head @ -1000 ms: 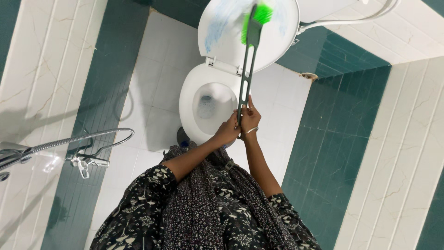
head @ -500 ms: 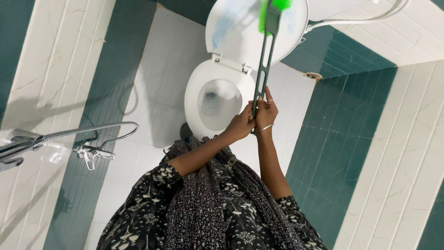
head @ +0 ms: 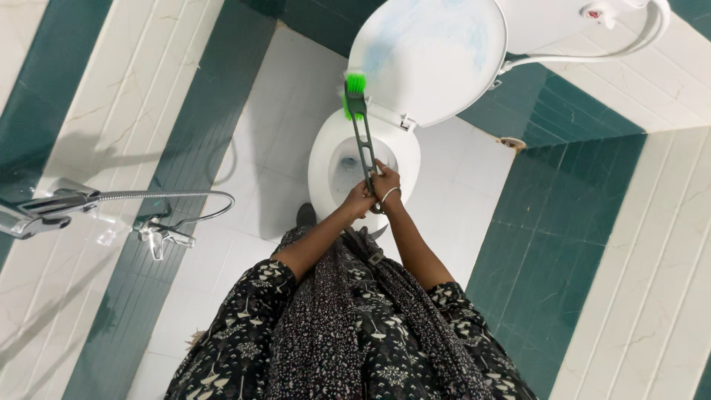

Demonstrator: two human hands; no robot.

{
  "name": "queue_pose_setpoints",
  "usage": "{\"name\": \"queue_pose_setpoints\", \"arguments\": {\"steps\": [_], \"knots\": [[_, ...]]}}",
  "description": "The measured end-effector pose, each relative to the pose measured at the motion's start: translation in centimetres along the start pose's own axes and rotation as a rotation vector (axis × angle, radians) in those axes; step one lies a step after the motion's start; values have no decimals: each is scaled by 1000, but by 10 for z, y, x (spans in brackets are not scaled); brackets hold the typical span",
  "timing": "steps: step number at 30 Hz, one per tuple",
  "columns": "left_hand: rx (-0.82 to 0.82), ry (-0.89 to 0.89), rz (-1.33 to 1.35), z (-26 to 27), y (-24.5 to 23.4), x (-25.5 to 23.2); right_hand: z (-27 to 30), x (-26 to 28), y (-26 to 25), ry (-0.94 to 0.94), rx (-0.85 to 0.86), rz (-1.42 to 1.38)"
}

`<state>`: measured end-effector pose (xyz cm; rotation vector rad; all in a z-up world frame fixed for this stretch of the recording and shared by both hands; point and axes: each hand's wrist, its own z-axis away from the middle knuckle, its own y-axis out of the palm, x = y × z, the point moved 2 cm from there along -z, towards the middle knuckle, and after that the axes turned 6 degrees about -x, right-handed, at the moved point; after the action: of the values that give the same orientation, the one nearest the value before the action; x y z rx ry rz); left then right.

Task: The person cleans the inside of a toilet bowl using a long-handled brush, scrubs the underside of the toilet seat, and rinses the bowl with water from a handheld bidet sprayer.

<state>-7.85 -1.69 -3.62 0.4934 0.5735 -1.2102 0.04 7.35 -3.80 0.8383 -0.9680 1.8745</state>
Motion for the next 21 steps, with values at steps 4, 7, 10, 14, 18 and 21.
{"name": "queue_pose_setpoints", "arguments": {"steps": [4,7,10,14,18,21], "knots": [[-59,402,46,1,15,-30,10,61,-27,-78,53,-186],[-146,531,-63,22,33,-58,32,102,-52,-88,26,-334],[-214,640,-170,56,61,-84,55,116,-87,-104,-22,-466],[-140,636,-374,76,118,-95,57,87,-151,-146,-135,-582],[-38,492,-468,45,168,-74,36,13,-189,-59,-211,-637],[-2,527,-487,23,190,-58,17,-24,-202,75,-249,-679]]}}
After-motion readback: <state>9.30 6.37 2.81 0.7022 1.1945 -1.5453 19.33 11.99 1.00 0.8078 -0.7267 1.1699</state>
